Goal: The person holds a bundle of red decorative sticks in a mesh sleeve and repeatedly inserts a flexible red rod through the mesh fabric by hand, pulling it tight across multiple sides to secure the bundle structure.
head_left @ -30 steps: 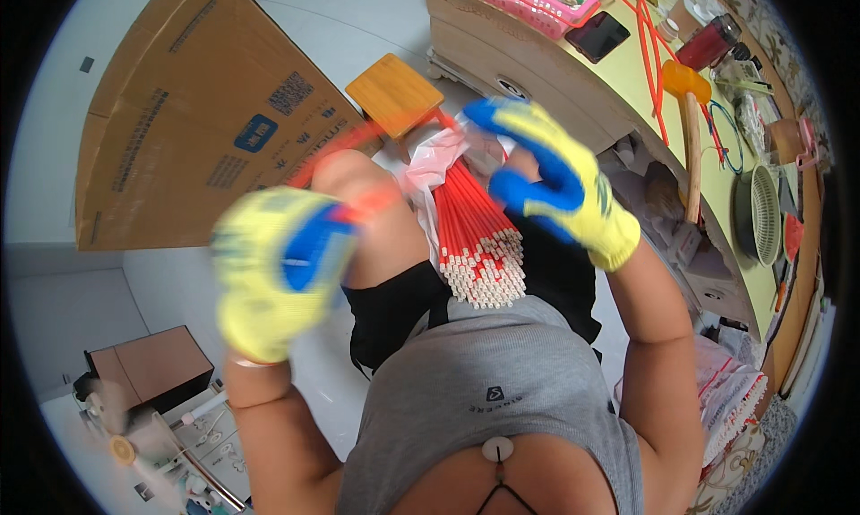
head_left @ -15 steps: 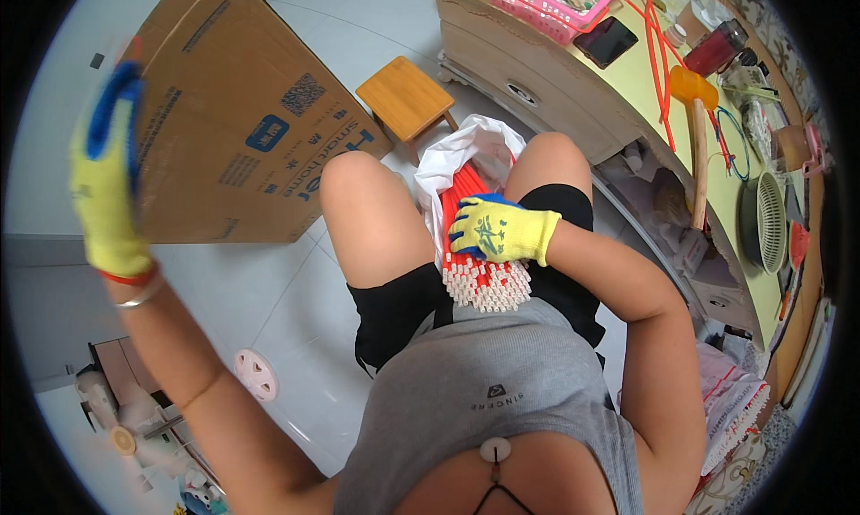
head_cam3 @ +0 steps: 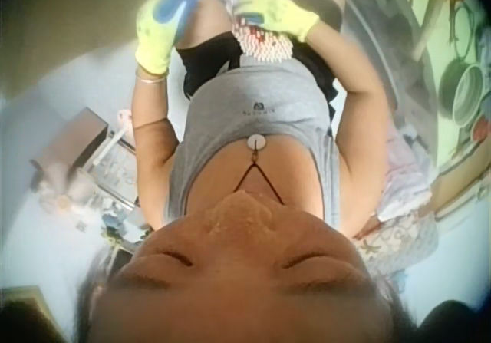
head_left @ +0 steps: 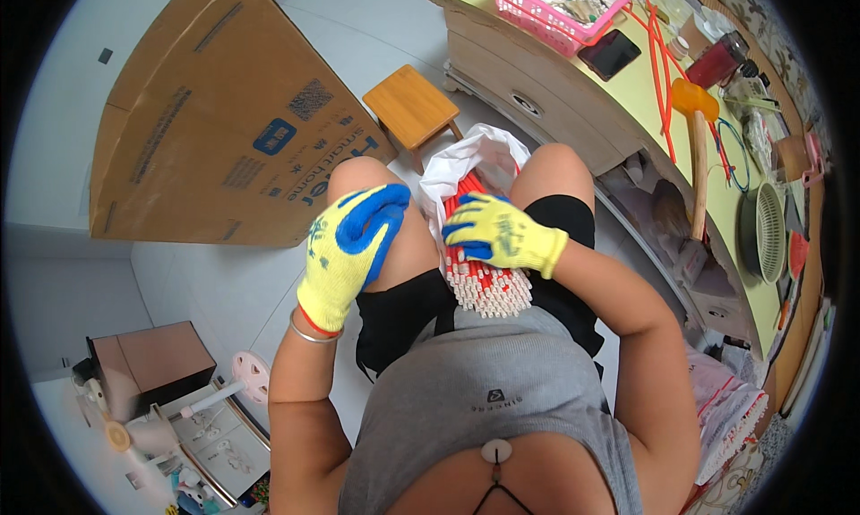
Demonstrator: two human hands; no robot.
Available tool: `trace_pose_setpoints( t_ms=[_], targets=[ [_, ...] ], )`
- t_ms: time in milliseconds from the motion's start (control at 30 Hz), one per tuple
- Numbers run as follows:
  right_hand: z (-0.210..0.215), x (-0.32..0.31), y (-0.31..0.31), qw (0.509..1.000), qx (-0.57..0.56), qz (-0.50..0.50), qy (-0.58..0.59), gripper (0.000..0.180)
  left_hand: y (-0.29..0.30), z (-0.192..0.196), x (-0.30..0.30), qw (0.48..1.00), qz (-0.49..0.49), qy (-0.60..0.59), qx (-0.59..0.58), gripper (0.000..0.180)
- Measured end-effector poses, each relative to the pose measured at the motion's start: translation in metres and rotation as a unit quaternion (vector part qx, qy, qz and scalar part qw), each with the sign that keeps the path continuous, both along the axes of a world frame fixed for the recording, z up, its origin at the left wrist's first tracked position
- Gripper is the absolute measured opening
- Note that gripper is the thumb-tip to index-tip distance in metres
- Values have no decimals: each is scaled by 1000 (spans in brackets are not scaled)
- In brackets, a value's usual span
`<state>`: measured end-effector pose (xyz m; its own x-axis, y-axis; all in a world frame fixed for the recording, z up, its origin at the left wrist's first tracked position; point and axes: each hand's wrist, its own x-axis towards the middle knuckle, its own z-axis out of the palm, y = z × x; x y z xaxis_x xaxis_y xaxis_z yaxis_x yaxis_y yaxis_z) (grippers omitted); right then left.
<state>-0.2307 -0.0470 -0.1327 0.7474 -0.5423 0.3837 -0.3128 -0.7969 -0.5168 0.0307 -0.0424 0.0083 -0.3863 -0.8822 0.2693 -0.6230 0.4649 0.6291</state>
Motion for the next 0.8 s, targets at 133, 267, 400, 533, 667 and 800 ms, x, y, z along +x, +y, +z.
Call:
trace_pose_setpoints(
  t_ms=[133, 267, 400, 533, 667, 800],
  targets=[
    [86, -58, -8, 901, 113, -212, -361, 30, 19, -13, 7, 978, -51, 137, 147, 17],
    [160, -145, -14, 631, 185, 18, -753, 40, 41, -25, -19, 753, -90, 409, 508, 25],
    [159, -233, 21, 522, 191, 14, -831, 34, 26, -89, -46, 967, -233, 82, 70, 42],
    [113, -247, 31, 405, 230, -104, -879, 16, 12, -111, -74, 481, -93, 727, 482, 44],
    [41, -253, 43, 320, 288, -64, -900, 22, -13, -98, -77, 518, -113, 771, 353, 47],
    [16, -236, 39, 339, 292, -69, -892, 30, -25, -78, -65, 499, -146, 807, 280, 41]
  ],
)
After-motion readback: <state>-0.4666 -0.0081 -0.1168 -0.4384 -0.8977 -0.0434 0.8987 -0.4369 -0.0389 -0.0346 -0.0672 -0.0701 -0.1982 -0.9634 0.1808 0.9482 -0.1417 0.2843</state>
